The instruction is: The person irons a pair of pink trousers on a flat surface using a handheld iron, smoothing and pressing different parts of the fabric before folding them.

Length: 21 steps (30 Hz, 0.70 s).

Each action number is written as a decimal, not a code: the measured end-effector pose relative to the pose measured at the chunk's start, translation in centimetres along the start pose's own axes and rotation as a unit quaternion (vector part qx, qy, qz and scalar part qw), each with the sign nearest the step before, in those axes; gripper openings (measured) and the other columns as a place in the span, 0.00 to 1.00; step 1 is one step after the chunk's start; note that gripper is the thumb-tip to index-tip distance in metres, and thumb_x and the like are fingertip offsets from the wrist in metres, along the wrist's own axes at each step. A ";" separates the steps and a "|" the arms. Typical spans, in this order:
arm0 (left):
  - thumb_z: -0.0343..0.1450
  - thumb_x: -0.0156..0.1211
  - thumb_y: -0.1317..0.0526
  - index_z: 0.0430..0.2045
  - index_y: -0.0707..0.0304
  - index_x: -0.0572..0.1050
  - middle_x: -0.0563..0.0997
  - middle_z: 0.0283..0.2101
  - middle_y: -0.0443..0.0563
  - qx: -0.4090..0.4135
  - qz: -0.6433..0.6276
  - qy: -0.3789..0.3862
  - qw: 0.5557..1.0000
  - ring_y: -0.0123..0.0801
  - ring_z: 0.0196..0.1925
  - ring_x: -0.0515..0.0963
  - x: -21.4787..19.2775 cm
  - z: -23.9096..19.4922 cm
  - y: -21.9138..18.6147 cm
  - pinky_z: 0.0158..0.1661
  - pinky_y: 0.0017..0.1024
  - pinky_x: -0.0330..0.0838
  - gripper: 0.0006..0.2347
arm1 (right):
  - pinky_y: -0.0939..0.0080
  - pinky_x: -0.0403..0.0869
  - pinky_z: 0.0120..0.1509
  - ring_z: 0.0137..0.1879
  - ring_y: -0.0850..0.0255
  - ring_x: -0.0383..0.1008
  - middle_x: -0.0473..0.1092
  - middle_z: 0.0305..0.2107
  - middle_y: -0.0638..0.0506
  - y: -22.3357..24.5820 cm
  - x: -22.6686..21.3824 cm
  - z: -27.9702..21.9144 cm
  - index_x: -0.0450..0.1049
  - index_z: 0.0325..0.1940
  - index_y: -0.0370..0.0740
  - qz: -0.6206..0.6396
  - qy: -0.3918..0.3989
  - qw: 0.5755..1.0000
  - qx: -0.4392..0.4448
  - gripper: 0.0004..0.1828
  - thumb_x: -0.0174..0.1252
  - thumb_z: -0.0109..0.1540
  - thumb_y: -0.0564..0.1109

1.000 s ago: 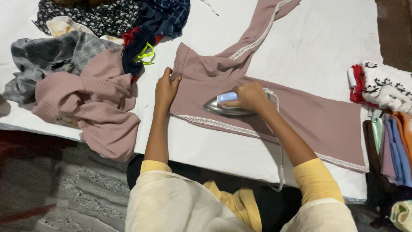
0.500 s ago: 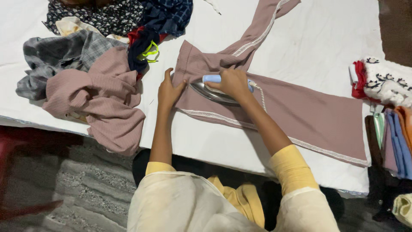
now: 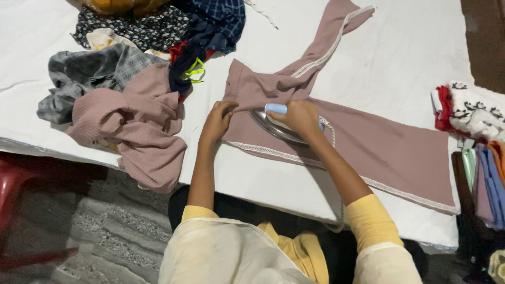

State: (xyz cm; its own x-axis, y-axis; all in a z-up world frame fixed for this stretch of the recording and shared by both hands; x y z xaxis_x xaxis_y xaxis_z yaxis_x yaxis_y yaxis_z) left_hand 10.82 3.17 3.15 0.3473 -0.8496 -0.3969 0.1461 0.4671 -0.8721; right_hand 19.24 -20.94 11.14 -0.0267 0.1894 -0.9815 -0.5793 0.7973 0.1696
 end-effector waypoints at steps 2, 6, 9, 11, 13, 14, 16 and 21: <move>0.72 0.55 0.71 0.54 0.59 0.77 0.79 0.53 0.58 -0.006 -0.015 0.010 1.000 0.45 0.58 0.82 0.1 0.4 0.9 0.59 0.34 0.75 0.16 | 0.47 0.74 0.34 0.28 0.45 0.78 0.74 0.20 0.38 -0.4 -0.9 1.1 0.81 0.25 0.36 0.003 -0.100 0.995 -0.010 0.40 0.60 0.54 0.79; 0.71 0.53 0.72 0.61 0.68 0.71 0.73 0.63 0.64 -0.031 -0.075 0.045 0.996 0.48 0.67 0.71 1.0 1.2 3.0 0.66 0.34 0.62 0.21 | 0.46 0.74 0.33 0.28 0.44 0.78 0.74 0.20 0.38 -1.0 -0.4 1.6 0.81 0.25 0.36 -0.025 -0.094 0.995 -0.029 0.41 0.59 0.54 0.80; 0.70 0.54 0.71 0.62 0.71 0.69 0.69 0.68 0.66 -0.028 -0.093 0.032 0.995 0.48 0.72 0.66 1.2 1.5 4.2 0.68 0.34 0.58 0.22 | 0.47 0.74 0.33 0.28 0.44 0.78 0.74 0.20 0.37 -0.4 -0.8 0.9 0.81 0.25 0.34 -0.034 -0.084 0.994 -0.055 0.42 0.59 0.54 0.81; 0.70 0.54 0.70 0.62 0.72 0.67 0.68 0.69 0.66 -0.028 -0.093 0.022 0.995 0.48 0.73 0.66 1.2 1.5 4.6 0.69 0.33 0.57 0.23 | 0.47 0.74 0.36 0.28 0.44 0.77 0.74 0.20 0.37 -0.1 -0.5 -0.5 0.80 0.25 0.34 -0.051 -0.022 0.997 -0.053 0.44 0.57 0.56 0.81; 0.70 0.55 0.69 0.63 0.72 0.67 0.68 0.69 0.67 -0.004 -0.052 0.012 0.999 0.49 0.73 0.65 1.2 1.5 4.6 0.69 0.34 0.56 0.23 | 0.45 0.74 0.34 0.27 0.44 0.77 0.74 0.20 0.37 0.4 -0.6 -2.5 0.80 0.25 0.34 -0.037 -0.007 0.998 -0.057 0.43 0.58 0.54 0.81; 0.70 0.55 0.69 0.63 0.72 0.67 0.68 0.69 0.67 -0.003 -0.051 0.011 0.999 0.49 0.73 0.65 1.1 1.4 4.6 0.69 0.34 0.56 0.23 | 0.44 0.74 0.32 0.27 0.44 0.77 0.74 0.19 0.38 0.6 -0.6 -3.5 0.80 0.25 0.34 -0.023 0.010 0.998 -0.058 0.42 0.58 0.52 0.80; 0.69 0.57 0.68 0.63 0.71 0.68 0.68 0.68 0.68 -0.009 -0.016 0.005 1.000 0.50 0.72 0.66 1.2 1.4 4.6 0.69 0.34 0.58 0.24 | 0.45 0.74 0.33 0.27 0.43 0.77 0.74 0.19 0.37 0.5 -0.9 -5.3 0.80 0.25 0.35 -0.028 0.008 0.998 -0.060 0.42 0.58 0.52 0.80; 0.69 0.57 0.68 0.63 0.71 0.67 0.68 0.69 0.67 -0.012 -0.024 0.004 1.000 0.51 0.72 0.67 0.9 1.1 3.2 0.68 0.34 0.59 0.24 | 0.45 0.75 0.35 0.27 0.43 0.77 0.75 0.20 0.38 -0.7 -1.3 -4.8 0.81 0.27 0.35 -0.013 -0.017 0.998 -0.058 0.42 0.57 0.52 0.80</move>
State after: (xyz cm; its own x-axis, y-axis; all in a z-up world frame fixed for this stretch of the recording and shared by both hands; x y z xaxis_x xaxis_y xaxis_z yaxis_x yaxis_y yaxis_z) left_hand 12.66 4.15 0.28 0.3331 -0.8729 -0.3565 0.1406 0.4199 -0.8966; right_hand 15.83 -24.51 11.86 0.0173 0.1903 -0.9816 -0.6700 0.7309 0.1299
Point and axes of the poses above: each hand's wrist, its own z-axis towards the middle knuckle, its own x-axis out of the palm, y = z × x, the point moved 6 cm from there along z, towards the middle knuckle
